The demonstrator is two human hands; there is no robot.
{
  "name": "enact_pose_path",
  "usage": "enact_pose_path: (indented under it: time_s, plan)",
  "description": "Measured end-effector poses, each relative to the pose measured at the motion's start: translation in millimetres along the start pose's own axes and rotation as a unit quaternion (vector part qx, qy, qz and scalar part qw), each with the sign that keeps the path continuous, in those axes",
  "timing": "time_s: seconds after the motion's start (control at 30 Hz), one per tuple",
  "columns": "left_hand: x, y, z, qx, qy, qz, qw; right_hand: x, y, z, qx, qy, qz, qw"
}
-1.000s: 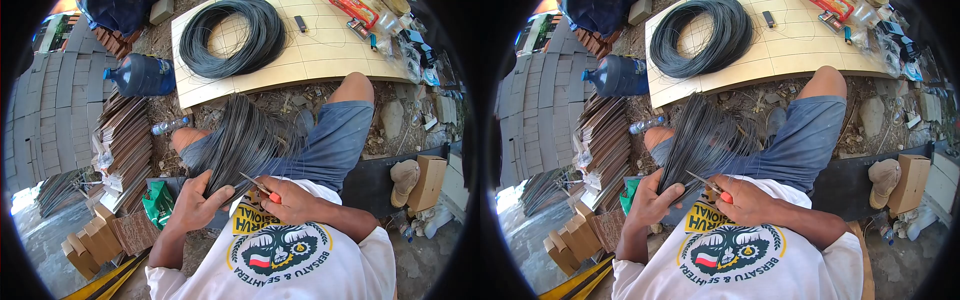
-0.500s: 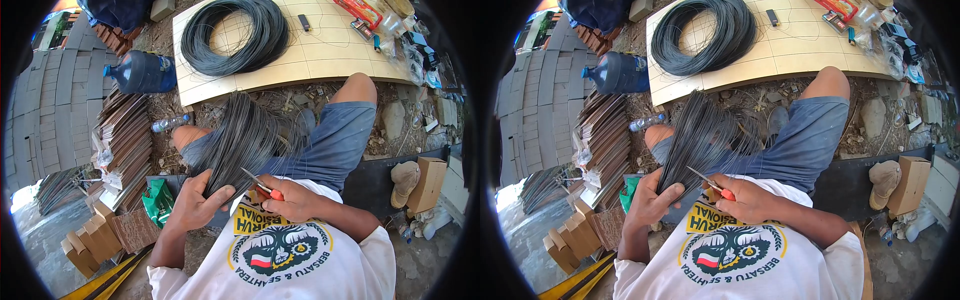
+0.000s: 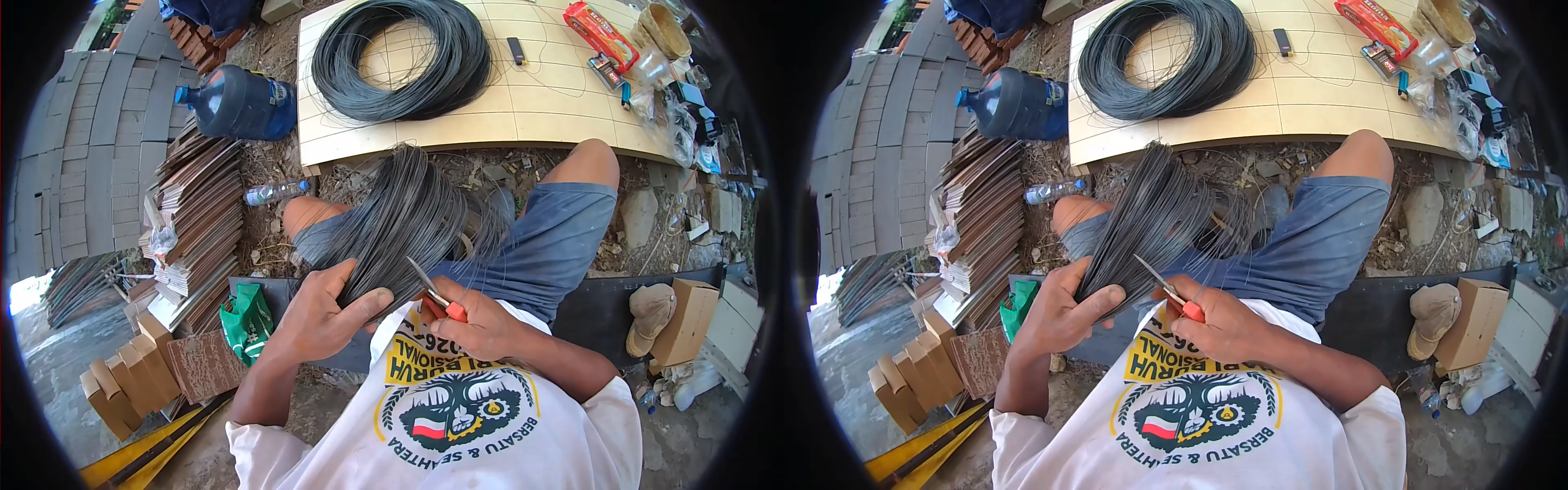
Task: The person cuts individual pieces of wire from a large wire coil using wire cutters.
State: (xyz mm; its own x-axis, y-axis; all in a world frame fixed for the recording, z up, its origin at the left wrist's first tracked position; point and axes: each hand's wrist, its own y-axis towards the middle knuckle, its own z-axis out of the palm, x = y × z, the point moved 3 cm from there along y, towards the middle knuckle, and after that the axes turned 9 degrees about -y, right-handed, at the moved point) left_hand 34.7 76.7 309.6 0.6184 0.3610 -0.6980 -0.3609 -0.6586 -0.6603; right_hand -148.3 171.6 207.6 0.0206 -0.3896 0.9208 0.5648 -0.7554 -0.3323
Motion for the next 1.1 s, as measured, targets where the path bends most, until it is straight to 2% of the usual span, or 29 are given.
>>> enact_pose_path:
  time_s: [0.23,0.6,0.8,0.93,1.0,1.1]
  plan:
    - [1.1,-0.2,-4.7,0.007,-0.019,0.004,1.0,-0.5,8.8,-0.8,0.026,0.059,0.006,0.998]
    - [6.8,1.9,-9.9,-0.002,-0.051,0.039,0.998,12.5,9.1,-6.0,0.012,-0.058,0.025,0.998]
    - [2.6,0.3,-15.1,0.023,-0.016,0.018,0.999,7.1,7.5,-6.0,0.014,-0.003,-0.01,1.0]
    - [2.8,0.0,-12.5,0.014,-0.035,0.029,0.999,5.0,8.2,-6.5,0.025,0.043,0.017,0.999]
    - [3.9,0.9,-12.9,0.009,-0.026,0.033,0.999,4.9,8.1,-9.2,0.052,-0.011,0.027,0.998]
    - [0.3,1.5,-12.8,0.008,-0.038,0.026,0.999,14.5,9.2,-13.1,0.045,-0.049,0.025,0.997]
